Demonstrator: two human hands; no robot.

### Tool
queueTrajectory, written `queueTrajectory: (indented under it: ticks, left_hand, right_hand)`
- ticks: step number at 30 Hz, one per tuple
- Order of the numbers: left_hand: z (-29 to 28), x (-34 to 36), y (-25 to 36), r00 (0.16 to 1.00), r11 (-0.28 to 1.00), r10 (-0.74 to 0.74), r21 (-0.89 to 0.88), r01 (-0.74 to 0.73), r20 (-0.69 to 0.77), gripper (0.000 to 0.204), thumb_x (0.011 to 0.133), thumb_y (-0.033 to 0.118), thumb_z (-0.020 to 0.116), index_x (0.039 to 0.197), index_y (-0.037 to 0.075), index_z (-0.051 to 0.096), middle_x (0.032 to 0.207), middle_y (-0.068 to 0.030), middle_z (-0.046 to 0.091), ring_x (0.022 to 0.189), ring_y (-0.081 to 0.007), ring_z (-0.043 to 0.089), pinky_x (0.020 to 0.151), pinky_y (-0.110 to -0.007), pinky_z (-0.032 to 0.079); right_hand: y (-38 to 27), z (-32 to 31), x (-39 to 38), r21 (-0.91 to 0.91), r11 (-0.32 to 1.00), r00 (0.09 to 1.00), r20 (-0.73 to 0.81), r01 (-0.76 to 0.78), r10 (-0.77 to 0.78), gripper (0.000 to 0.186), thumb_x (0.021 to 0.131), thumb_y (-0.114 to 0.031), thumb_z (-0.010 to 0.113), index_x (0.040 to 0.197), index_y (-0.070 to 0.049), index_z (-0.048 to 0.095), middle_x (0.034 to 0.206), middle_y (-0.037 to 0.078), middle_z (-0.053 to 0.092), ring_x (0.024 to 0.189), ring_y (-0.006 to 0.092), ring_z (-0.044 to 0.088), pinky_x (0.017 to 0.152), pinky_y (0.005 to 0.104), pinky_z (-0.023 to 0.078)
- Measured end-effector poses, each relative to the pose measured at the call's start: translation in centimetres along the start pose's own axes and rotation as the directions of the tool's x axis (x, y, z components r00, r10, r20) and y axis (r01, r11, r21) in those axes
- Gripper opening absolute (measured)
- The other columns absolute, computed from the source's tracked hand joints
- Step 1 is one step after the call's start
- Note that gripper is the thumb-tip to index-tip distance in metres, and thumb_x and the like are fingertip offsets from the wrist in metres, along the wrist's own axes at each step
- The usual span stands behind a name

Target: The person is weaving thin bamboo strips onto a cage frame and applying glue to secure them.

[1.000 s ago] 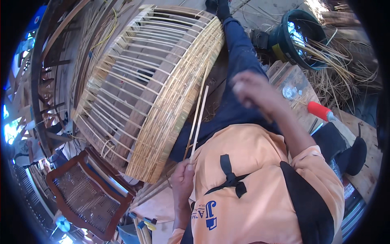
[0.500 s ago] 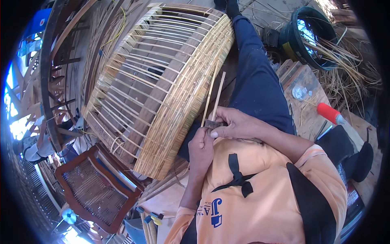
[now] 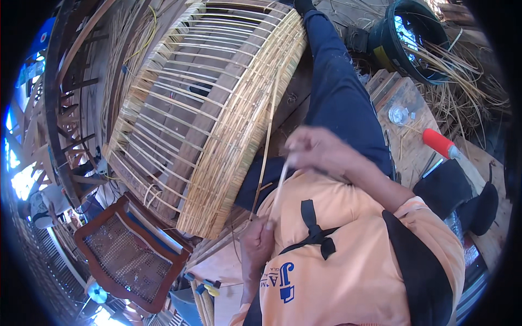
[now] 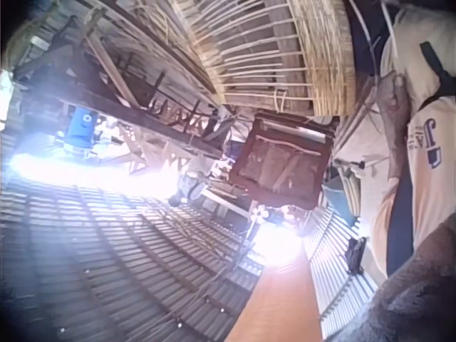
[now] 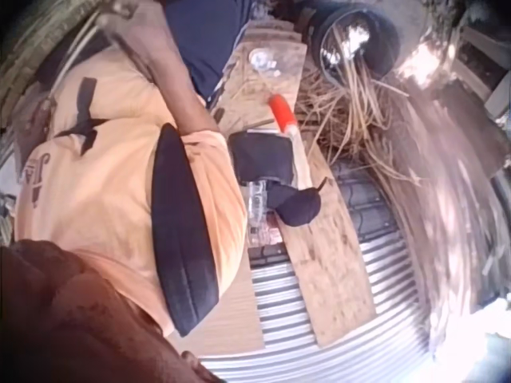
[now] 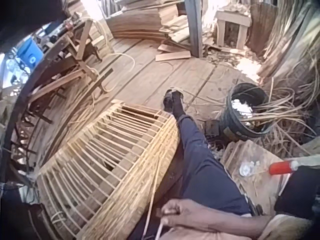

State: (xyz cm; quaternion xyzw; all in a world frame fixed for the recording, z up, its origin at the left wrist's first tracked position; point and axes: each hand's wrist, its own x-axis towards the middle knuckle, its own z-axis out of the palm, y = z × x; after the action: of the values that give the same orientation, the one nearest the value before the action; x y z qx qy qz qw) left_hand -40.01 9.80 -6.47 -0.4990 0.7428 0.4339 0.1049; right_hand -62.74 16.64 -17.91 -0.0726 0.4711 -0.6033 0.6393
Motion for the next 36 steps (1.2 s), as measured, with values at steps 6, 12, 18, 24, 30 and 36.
queueTrajectory:
  ticks: [6,12,18,24,30,36]
  left_hand:
    - [-1.5,-0.4,-2.1,0.974,0.954,-0.224,-0.213,0.212,-0.034,0.024,0.092,0.019,0.051,0.102,0.001,0.061,0.064,0.0007,0.051,0.057,-0.0061,0.044,0.053,-0.023,0.037]
    - [2.8,6.8,1.7,0.999,0.914,-0.053,-0.403,0.044,-0.011,0.019,0.093,0.011,0.049,0.103,-0.001,0.058,0.077,-0.0024,0.056,0.069,-0.0069,0.048,0.065,-0.022,0.041]
    - [3.3,7.8,1.3,0.997,0.942,0.066,-0.328,-0.074,-0.035,0.017,0.092,0.01,0.051,0.102,-0.002,0.06,0.079,-0.0063,0.061,0.072,-0.0084,0.052,0.067,-0.025,0.045]
    - [1.6,4.9,0.8,0.999,0.996,0.046,-0.071,-0.047,-0.019,0.017,0.089,0.01,0.054,0.099,-0.001,0.061,0.08,-0.0135,0.064,0.071,-0.0144,0.06,0.067,-0.028,0.047]
    - [-0.1,0.4,-3.8,0.984,0.984,-0.114,-0.154,0.092,-0.139,0.018,0.088,0.012,0.051,0.095,0.001,0.064,0.066,0.0008,0.053,0.056,-0.0051,0.045,0.052,-0.021,0.036]
    - [3.0,5.1,0.2,0.994,0.964,0.041,-0.257,-0.066,-0.105,0.014,0.091,0.01,0.05,0.096,0.001,0.059,0.065,0.004,0.046,0.057,-0.0023,0.041,0.052,-0.018,0.033]
  right_hand:
    - [-5.2,-5.0,-0.2,-0.143,0.981,0.848,-0.497,0.131,-0.185,0.02,0.085,-0.015,0.059,0.101,-0.004,0.054,0.064,0.0,0.051,0.045,0.0075,0.048,0.04,0.0205,0.04]
    - [-2.1,2.7,0.3,-0.212,0.972,0.968,0.204,-0.101,0.145,0.043,0.079,-0.014,0.072,0.113,0.0,0.05,0.076,0.002,0.056,0.052,0.0034,0.046,0.043,0.0176,0.035]
    - [-0.5,1.8,0.6,-0.046,0.995,0.95,0.298,-0.088,0.098,0.029,0.083,-0.01,0.068,0.105,0.0,0.051,0.072,0.001,0.057,0.051,0.0028,0.046,0.042,0.0168,0.035]
    - [0.2,0.3,1.1,0.08,0.997,0.997,0.077,-0.002,-0.004,0.023,0.08,-0.008,0.069,0.096,-0.004,0.054,0.069,0.0,0.055,0.051,0.0055,0.049,0.044,0.0201,0.039]
    - [-5.3,-8.5,0.2,-0.066,0.978,0.877,-0.435,0.197,-0.206,0.021,0.085,-0.015,0.055,0.103,-0.004,0.054,0.062,0.002,0.053,0.046,0.008,0.05,0.039,0.0221,0.04]
    - [-1.5,0.6,0.3,-0.063,0.987,0.946,0.285,-0.146,0.158,0.043,0.08,-0.012,0.071,0.113,0.001,0.049,0.072,0.001,0.057,0.052,0.0038,0.049,0.045,0.0176,0.036]
